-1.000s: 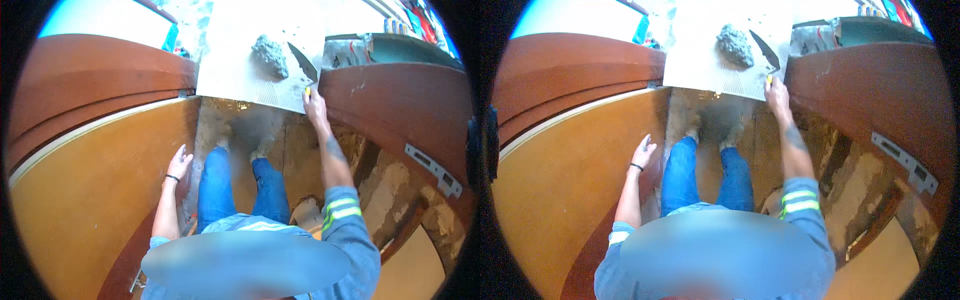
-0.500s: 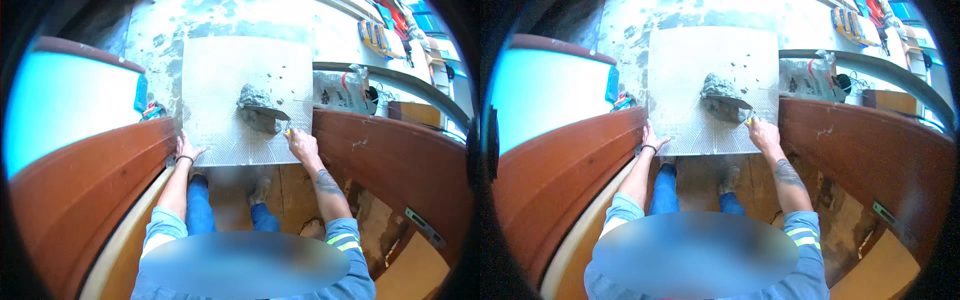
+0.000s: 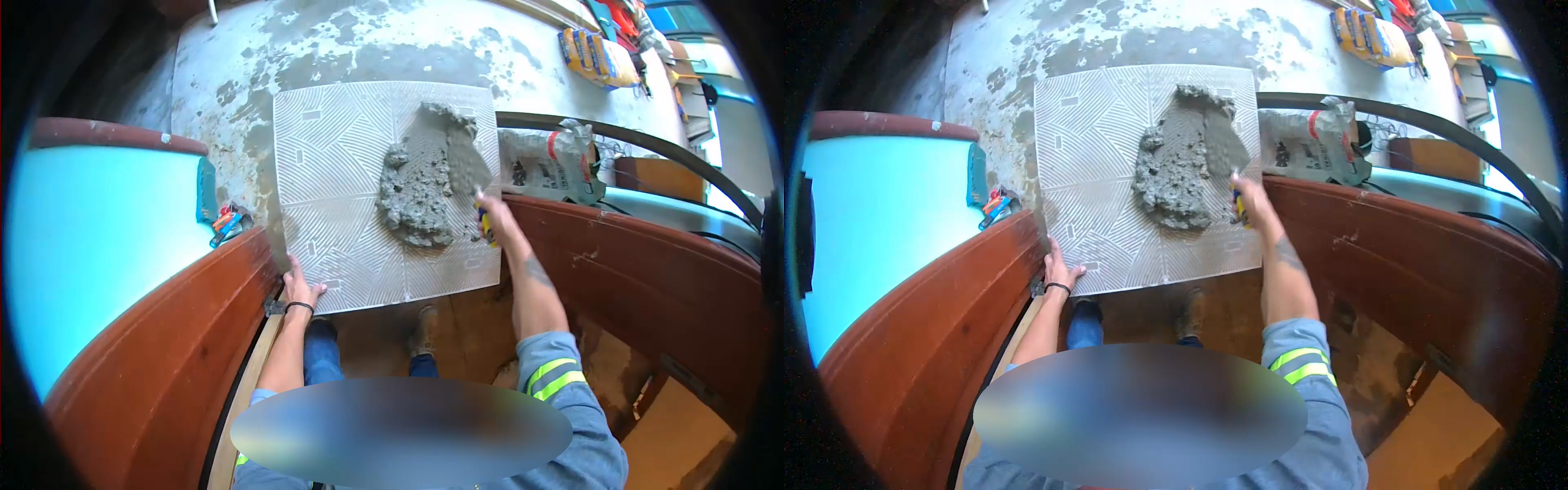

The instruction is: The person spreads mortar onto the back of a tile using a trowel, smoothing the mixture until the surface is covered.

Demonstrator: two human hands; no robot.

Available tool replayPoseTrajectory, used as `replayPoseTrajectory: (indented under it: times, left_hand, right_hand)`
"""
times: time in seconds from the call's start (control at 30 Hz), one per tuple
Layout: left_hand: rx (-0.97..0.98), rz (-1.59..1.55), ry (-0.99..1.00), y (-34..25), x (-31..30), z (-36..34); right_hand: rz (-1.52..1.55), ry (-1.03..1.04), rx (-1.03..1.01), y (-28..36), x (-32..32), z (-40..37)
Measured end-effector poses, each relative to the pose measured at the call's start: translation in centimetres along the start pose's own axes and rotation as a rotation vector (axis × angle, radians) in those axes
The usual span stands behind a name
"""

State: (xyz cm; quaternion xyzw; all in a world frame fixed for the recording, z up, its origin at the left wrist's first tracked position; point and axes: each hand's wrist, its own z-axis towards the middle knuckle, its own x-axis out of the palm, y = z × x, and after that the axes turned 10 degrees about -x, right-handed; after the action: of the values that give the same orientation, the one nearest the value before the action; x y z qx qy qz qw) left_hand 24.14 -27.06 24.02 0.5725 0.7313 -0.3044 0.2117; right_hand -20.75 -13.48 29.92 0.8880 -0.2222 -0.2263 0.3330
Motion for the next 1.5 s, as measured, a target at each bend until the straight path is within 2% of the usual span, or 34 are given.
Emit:
replayPoseTrajectory:
  times: [0.07,0.17,0.27,0.33,0.4,0.47,0.6,0.87,0.97,1.1,1.13,1.2,1.27,1.3,1.43,1.5]
  left_hand:
    - [0.057,-0.052,-0.038,0.0,0.2,-0.2]
    - [-0.061,0.037,0.02,-0.8,-0.5,-0.4]
    - [-0.056,0.04,0.031,-0.7,-0.7,-0.3]
    - [-0.044,0.016,0.019,-0.7,-0.8,-0.6]
    - [-0.034,-0.013,-0.004,-0.7,-0.6,-0.1]
    - [-0.007,0.02,0.001,-0.1,-0.3,-0.1]
    - [0.001,0.03,-0.008,0.0,-0.3,-0.2]
    - [0.029,-0.002,-0.016,0.5,0.3,-0.2]
    - [0.009,-0.013,-0.001,0.4,0.7,-0.6]
    - [-0.001,-0.013,-0.023,0.4,0.3,-0.6]
    - [-0.003,-0.027,-0.025,0.3,0.5,-0.7]
    - [-0.005,-0.043,-0.029,0.5,0.3,-1.3]
    - [-0.005,-0.026,-0.006,0.3,0.0,-0.9]
    - [-0.002,-0.025,-0.008,0.4,0.0,-0.8]
    - [0.009,-0.072,-0.024,0.9,0.5,-0.7]
    - [0.038,-0.096,-0.039,0.9,0.4,-0.8]
  right_hand:
    - [0.124,0.036,0.103,-0.1,0.4,-3.3]
    - [0.002,-0.039,0.052,1.9,-0.6,-5.5]
    - [0.308,-0.086,0.021,3.5,-1.1,-4.0]
    - [0.603,0.071,0.187,3.7,-0.2,0.9]
    - [0.726,0.125,0.216,5.2,4.1,2.9]
    - [0.698,0.194,0.195,5.9,7.1,3.9]
    - [0.41,0.293,0.152,7.2,10.9,4.1]
    - [0.186,0.32,0.088,7.5,18.7,2.4]
    - [-0.313,0.379,-0.251,7.3,19.2,0.5]
    - [-0.139,0.288,-0.111,11.1,17.0,-4.7]
    - [-0.048,0.244,-0.032,11.9,16.6,-4.5]
    - [0.083,0.232,-0.001,13.2,15.7,-2.0]
    - [0.183,0.302,0.068,14.4,15.5,1.4]
    - [0.18,0.346,0.138,14.5,15.8,3.3]
    - [0.012,0.429,0.128,15.0,18.9,4.5]
    - [0.038,0.492,0.132,14.2,21.3,4.5]
